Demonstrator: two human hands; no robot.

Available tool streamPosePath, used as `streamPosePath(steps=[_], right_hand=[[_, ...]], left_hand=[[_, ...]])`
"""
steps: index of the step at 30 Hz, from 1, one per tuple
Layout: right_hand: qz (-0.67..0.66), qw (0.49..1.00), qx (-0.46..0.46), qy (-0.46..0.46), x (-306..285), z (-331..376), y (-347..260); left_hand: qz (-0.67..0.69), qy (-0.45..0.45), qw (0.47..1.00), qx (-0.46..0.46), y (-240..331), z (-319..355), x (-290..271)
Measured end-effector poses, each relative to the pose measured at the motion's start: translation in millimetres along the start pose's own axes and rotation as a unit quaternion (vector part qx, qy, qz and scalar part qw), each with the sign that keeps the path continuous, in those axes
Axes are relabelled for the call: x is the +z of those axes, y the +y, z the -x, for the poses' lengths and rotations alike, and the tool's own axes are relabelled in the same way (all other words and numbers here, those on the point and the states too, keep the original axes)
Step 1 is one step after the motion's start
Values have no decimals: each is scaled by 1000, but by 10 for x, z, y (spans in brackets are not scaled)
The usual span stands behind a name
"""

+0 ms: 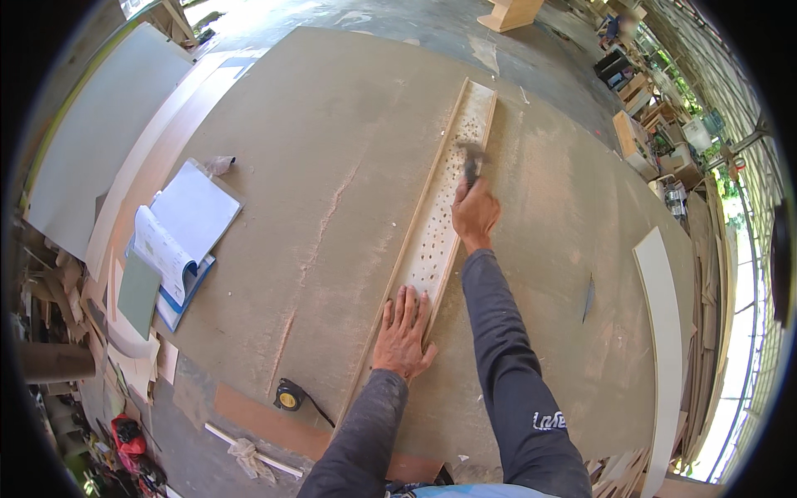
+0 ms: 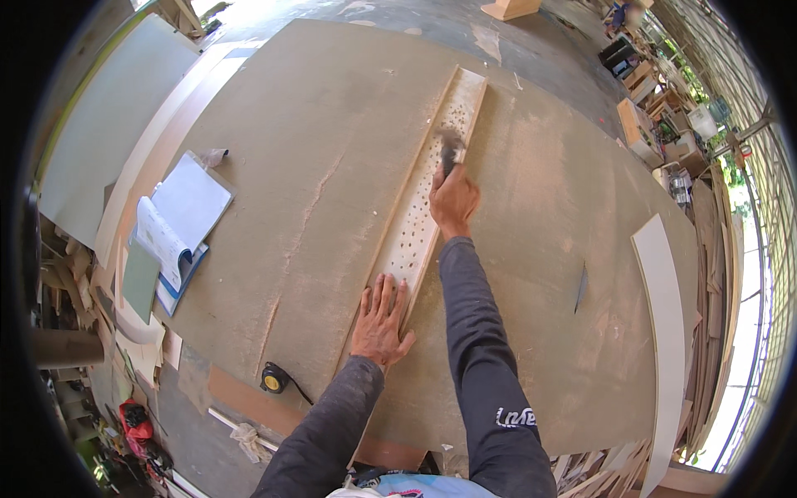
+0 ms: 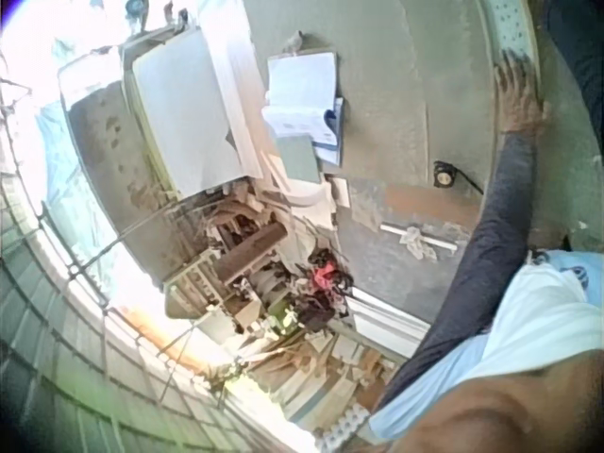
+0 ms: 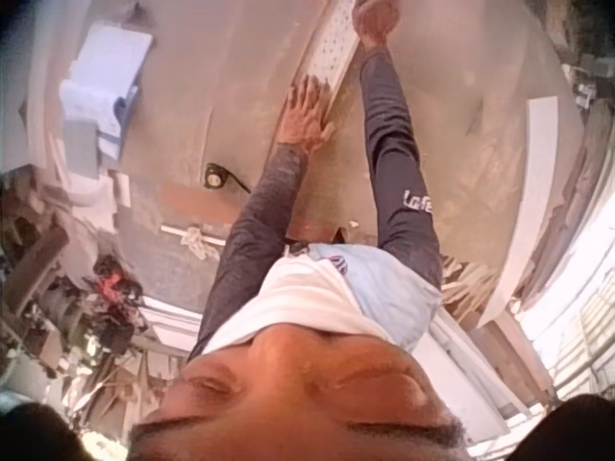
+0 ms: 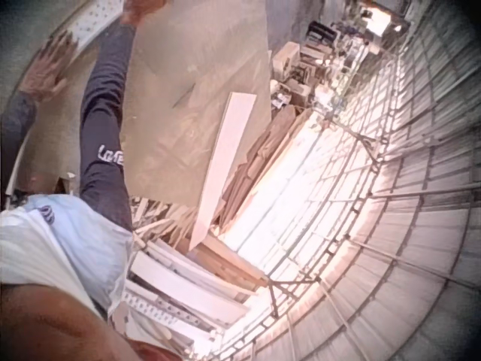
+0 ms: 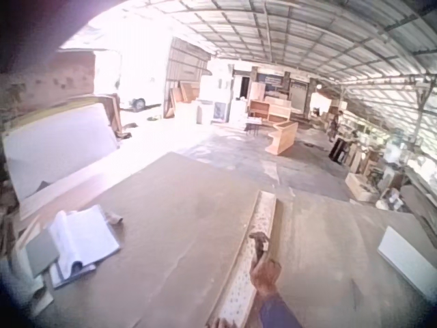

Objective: The person measures a white wooden board with a tape measure, marks it with a pencil, hammers a wooden strip onto a workbench, and cuts a wood piece using a table saw.

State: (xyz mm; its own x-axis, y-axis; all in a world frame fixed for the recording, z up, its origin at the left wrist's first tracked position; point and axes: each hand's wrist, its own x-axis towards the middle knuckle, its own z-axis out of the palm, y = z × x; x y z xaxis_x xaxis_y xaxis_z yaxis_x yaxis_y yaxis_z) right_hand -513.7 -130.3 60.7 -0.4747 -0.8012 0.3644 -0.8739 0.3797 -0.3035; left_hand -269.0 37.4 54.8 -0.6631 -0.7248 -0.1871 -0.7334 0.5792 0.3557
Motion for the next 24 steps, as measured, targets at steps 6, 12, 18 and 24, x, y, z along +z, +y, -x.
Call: streamPosePath(steps=[6, 12, 18, 24], right_hand=[[22, 998, 53, 9, -218, -315, -204], [122, 984, 20, -128, 65, -112, 79], [0, 993, 116, 21, -285, -173, -493], [114, 986, 52, -108, -82, -273, -185]], left_hand=[[10, 5, 1000, -8, -35, -5, -3], [38, 29, 999, 12, 86, -57, 18], [29, 17, 999, -6, -29, -1, 13], [51, 23, 998, -1, -8, -5, 8]])
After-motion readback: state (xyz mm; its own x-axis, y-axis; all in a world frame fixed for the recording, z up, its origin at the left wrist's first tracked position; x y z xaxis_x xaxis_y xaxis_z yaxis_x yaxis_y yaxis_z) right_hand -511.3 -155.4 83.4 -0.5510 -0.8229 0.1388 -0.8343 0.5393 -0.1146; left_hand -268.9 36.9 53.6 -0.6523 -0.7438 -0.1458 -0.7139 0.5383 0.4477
